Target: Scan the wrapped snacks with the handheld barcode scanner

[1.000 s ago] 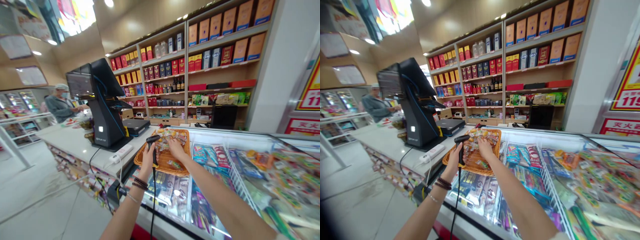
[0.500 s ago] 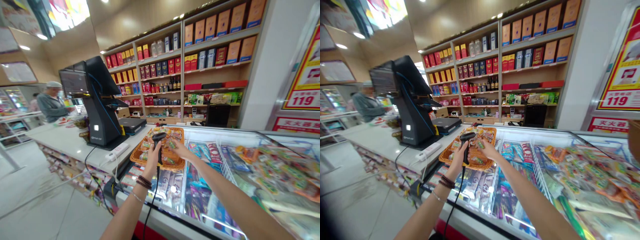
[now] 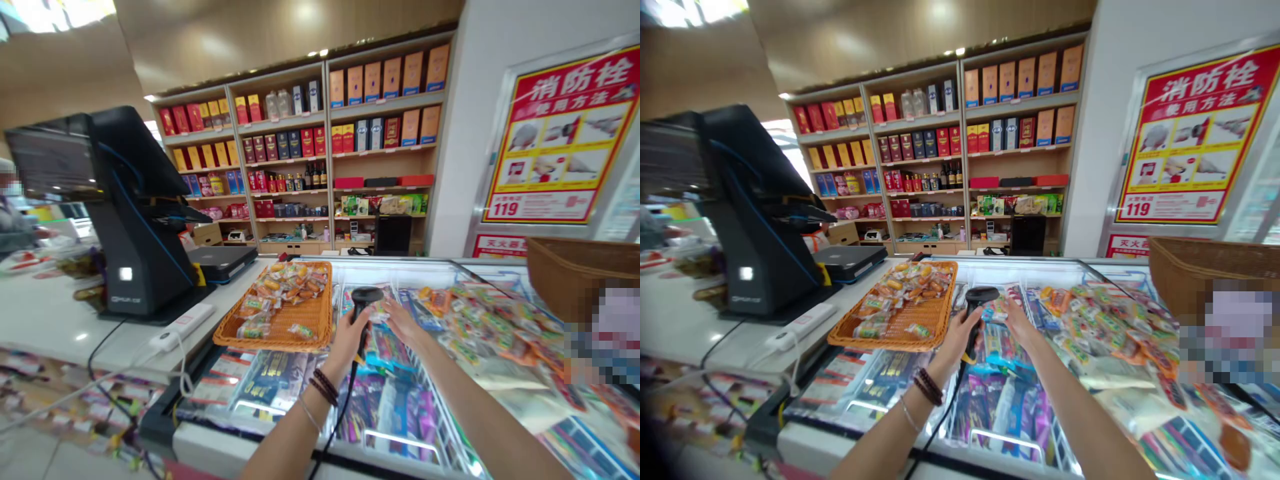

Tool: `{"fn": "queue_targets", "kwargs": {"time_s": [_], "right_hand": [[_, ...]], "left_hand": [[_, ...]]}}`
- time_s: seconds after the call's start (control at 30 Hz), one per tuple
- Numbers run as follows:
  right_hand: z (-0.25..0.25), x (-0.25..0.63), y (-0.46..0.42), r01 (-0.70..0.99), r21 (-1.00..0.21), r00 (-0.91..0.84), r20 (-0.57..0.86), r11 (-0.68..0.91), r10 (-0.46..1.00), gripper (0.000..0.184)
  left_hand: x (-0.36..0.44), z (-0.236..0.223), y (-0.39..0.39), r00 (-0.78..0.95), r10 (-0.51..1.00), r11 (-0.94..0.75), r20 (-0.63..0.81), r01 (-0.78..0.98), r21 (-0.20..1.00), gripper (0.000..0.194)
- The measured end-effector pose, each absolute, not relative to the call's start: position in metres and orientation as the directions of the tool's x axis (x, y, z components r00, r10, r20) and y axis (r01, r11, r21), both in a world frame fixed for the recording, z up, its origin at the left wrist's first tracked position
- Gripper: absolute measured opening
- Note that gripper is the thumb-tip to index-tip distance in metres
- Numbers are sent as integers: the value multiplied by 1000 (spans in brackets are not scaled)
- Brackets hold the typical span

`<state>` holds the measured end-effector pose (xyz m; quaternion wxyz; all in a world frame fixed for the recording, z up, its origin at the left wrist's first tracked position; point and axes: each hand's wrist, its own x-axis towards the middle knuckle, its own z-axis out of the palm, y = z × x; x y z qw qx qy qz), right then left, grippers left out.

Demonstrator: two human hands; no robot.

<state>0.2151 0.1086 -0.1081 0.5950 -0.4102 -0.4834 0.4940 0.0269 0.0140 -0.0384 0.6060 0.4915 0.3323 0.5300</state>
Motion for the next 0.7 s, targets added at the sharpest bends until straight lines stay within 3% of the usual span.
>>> {"fn": "queue_targets", "kwargs": {"time_s": [0.23, 0.7], "right_hand": [[-109, 221, 122, -357, -924, 154, 89, 140, 984, 53], [-107, 212, 117, -228, -956, 206, 140, 187, 968, 66]], "left_hand": [[27, -74, 28, 195, 976, -46, 93, -237, 970, 81], [17, -74, 17, 254, 966, 3, 47, -194, 981, 76]]}}
